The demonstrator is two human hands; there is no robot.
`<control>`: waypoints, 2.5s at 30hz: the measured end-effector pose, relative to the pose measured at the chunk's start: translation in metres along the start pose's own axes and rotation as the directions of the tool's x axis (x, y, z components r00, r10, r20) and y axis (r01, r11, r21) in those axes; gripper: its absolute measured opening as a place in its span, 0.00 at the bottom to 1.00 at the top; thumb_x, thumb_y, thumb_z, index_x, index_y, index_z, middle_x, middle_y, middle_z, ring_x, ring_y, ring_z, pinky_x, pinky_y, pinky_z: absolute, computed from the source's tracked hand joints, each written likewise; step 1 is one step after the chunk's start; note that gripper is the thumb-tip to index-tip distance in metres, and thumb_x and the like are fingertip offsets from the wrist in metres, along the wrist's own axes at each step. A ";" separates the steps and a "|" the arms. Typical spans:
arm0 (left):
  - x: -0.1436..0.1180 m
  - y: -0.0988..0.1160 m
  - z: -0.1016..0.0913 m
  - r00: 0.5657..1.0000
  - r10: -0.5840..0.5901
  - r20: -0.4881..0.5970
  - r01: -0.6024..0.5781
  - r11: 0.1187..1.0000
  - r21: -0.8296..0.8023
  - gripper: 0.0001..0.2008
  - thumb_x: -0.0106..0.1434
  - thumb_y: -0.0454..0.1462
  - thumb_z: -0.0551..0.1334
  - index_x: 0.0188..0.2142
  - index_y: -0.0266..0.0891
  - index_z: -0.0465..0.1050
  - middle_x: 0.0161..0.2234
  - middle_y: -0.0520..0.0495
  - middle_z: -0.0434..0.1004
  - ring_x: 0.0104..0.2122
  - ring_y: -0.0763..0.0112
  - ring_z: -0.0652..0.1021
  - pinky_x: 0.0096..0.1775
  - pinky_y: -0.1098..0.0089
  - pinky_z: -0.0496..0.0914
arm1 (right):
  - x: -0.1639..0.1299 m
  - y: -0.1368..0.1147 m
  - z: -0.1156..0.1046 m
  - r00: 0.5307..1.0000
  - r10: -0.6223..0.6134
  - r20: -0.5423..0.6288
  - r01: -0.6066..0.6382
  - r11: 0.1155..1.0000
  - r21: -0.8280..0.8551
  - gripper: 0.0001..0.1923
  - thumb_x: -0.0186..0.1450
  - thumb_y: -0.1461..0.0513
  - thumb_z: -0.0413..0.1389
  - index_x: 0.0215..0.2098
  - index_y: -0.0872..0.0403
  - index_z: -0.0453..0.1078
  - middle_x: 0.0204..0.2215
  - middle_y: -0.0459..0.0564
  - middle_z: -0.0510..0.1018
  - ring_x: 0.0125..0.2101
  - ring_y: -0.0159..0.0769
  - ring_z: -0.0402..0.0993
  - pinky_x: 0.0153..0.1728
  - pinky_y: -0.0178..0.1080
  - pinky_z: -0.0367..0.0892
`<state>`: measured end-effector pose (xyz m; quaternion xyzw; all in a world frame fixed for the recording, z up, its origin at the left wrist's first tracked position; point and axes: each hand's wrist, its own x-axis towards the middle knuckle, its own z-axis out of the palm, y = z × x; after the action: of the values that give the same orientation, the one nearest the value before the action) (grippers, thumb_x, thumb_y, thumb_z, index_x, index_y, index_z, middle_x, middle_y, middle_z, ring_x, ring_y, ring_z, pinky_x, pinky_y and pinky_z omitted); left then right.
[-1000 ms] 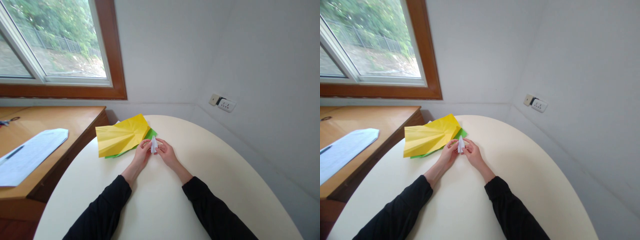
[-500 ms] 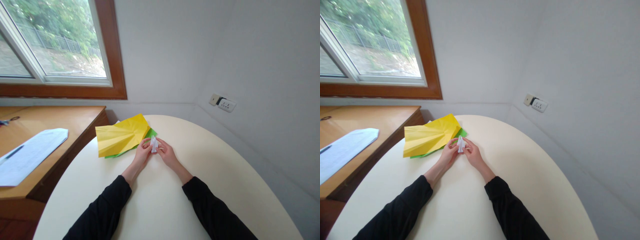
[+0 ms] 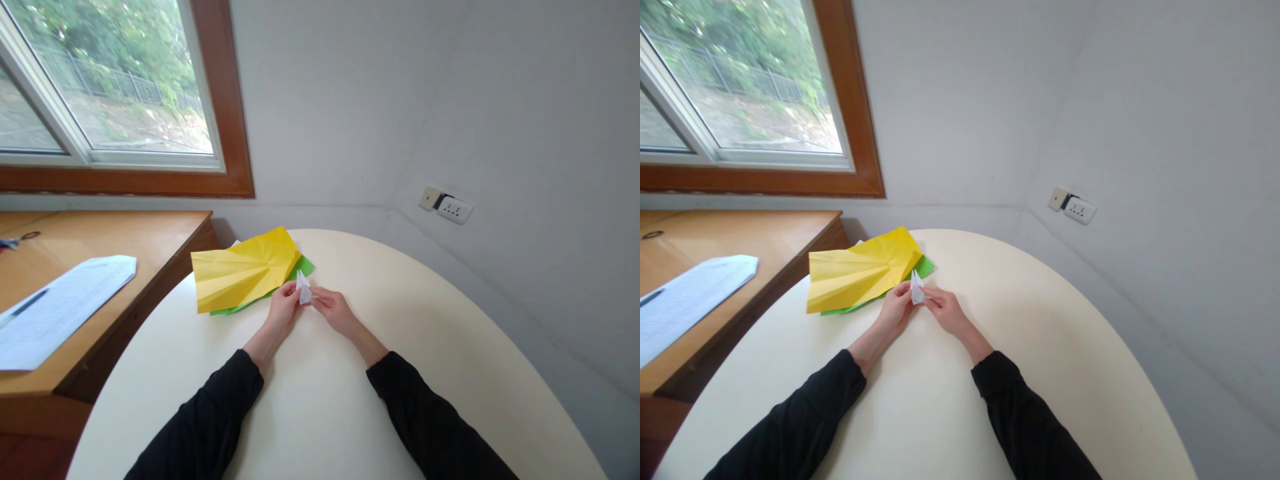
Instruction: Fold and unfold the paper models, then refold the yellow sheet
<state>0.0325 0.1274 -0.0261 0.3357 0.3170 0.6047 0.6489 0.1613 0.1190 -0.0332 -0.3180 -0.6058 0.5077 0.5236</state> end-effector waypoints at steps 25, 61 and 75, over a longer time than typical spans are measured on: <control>0.003 0.002 -0.002 0.997 -0.043 -0.061 0.035 0.990 -0.140 0.14 0.44 0.32 0.71 0.32 0.34 0.73 0.22 0.53 0.73 0.22 0.78 0.72 0.27 0.76 0.64 | 0.003 0.002 -0.011 0.996 0.021 0.081 0.014 0.912 -0.409 0.17 0.54 0.67 0.47 0.12 0.51 0.71 0.52 0.43 0.72 0.57 0.43 0.58 0.60 0.47 0.47; -0.003 0.019 -0.004 0.906 -0.338 0.254 0.390 0.900 -0.193 0.04 0.57 0.32 0.62 0.30 0.37 0.66 0.20 0.54 0.67 0.17 0.77 0.69 0.20 0.76 0.64 | -0.014 -0.022 0.008 0.951 -0.309 -0.022 0.168 0.574 -0.801 0.21 0.52 0.68 0.44 0.37 0.47 0.73 0.45 0.41 0.77 0.58 0.40 0.54 0.59 0.51 0.28; -0.001 0.020 -0.006 0.938 -0.310 0.157 0.344 0.887 -0.308 0.04 0.60 0.29 0.58 0.30 0.34 0.69 0.35 0.44 0.77 0.31 0.72 0.78 0.40 0.68 0.74 | -0.015 -0.023 0.006 0.946 -0.324 0.019 0.189 0.502 -0.844 0.22 0.53 0.69 0.45 0.40 0.46 0.72 0.42 0.42 0.79 0.53 0.42 0.60 0.58 0.53 0.26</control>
<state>0.0158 0.1280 -0.0130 0.1946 0.2290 0.5130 0.8041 0.1629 0.0974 -0.0157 -0.4701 -0.7750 0.0497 0.4194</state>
